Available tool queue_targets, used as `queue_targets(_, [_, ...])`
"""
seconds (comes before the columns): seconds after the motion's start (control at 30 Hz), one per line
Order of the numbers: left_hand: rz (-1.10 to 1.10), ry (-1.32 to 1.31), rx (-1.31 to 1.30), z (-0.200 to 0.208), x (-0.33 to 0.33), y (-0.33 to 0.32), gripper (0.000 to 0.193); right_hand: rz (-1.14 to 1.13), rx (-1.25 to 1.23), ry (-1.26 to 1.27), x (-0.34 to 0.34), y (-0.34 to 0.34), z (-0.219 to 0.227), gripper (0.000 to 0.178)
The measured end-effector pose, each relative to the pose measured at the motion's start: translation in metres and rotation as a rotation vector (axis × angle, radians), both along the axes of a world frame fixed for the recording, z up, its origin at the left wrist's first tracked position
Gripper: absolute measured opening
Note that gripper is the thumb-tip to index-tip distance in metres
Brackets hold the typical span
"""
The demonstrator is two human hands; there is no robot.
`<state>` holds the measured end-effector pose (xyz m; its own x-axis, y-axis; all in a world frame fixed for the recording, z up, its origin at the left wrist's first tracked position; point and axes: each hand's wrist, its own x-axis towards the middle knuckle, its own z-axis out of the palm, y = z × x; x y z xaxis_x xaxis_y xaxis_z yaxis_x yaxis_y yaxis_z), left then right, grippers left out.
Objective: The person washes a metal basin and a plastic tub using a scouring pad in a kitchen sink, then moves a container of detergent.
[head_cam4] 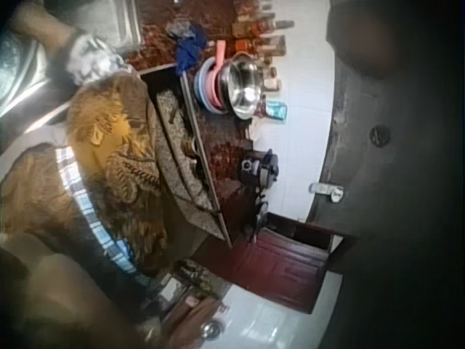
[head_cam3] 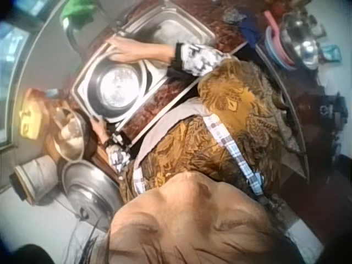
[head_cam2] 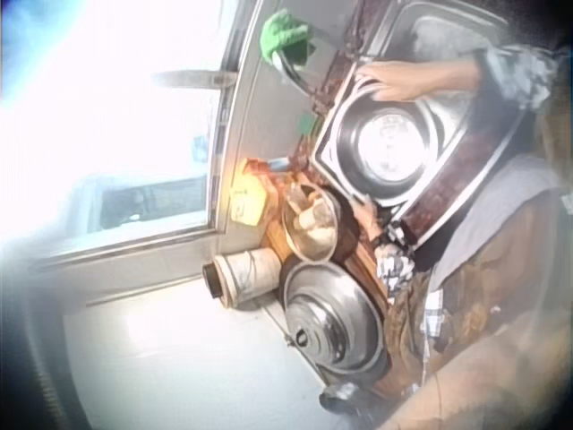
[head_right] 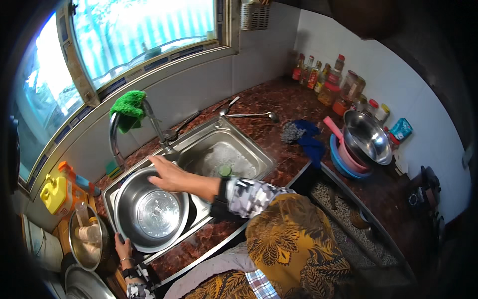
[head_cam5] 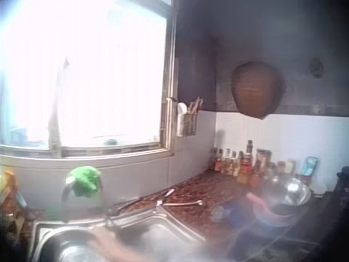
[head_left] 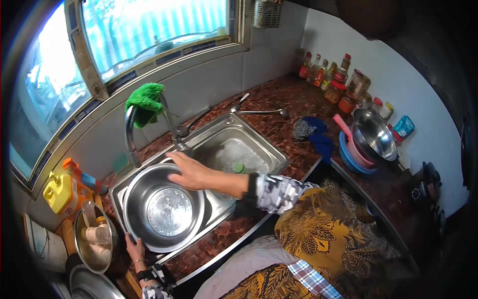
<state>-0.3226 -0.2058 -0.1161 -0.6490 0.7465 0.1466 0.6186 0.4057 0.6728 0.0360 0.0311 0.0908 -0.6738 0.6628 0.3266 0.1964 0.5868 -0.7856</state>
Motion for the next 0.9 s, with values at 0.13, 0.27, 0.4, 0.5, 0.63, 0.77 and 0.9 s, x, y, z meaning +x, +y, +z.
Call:
queue_targets(0.13, [0.072, -0.115, 0.005, 0.017, 0.019, 0.008, 0.058, -0.358, -0.006, -0.249, 0.165, 0.044, -0.051, 0.063])
queue_targets(0.27, [0.148, 0.062, 0.081, 0.023, 0.034, -0.014, 0.054, -0.917, 0.026, -0.344, 0.321, 0.090, -0.064, 0.057])
queue_targets(0.4, [0.126, 0.030, 0.204, 0.026, 0.064, -0.014, 0.049, -1.063, 0.018, -0.450, 0.408, 0.121, -0.082, 0.059])
queue_targets(0.5, [0.112, -0.242, 0.225, 0.083, 0.149, 0.027, 0.045, -1.013, 0.012, -0.676, 0.420, 0.137, -0.111, 0.055])
queue_targets(0.63, [-0.029, -0.130, 0.303, 0.075, 0.204, 0.065, 0.041, -0.756, 0.309, -0.719, 0.410, 0.145, -0.142, 0.036])
queue_targets(0.77, [-0.175, -0.004, 0.178, 0.090, 0.298, 0.108, 0.042, -0.627, 0.326, -0.712, 0.417, 0.154, -0.140, 0.027])
queue_targets(0.9, [-0.292, 0.144, -0.051, 0.052, 0.303, 0.120, 0.043, -0.636, 0.334, -0.327, 0.422, 0.165, -0.122, 0.024])
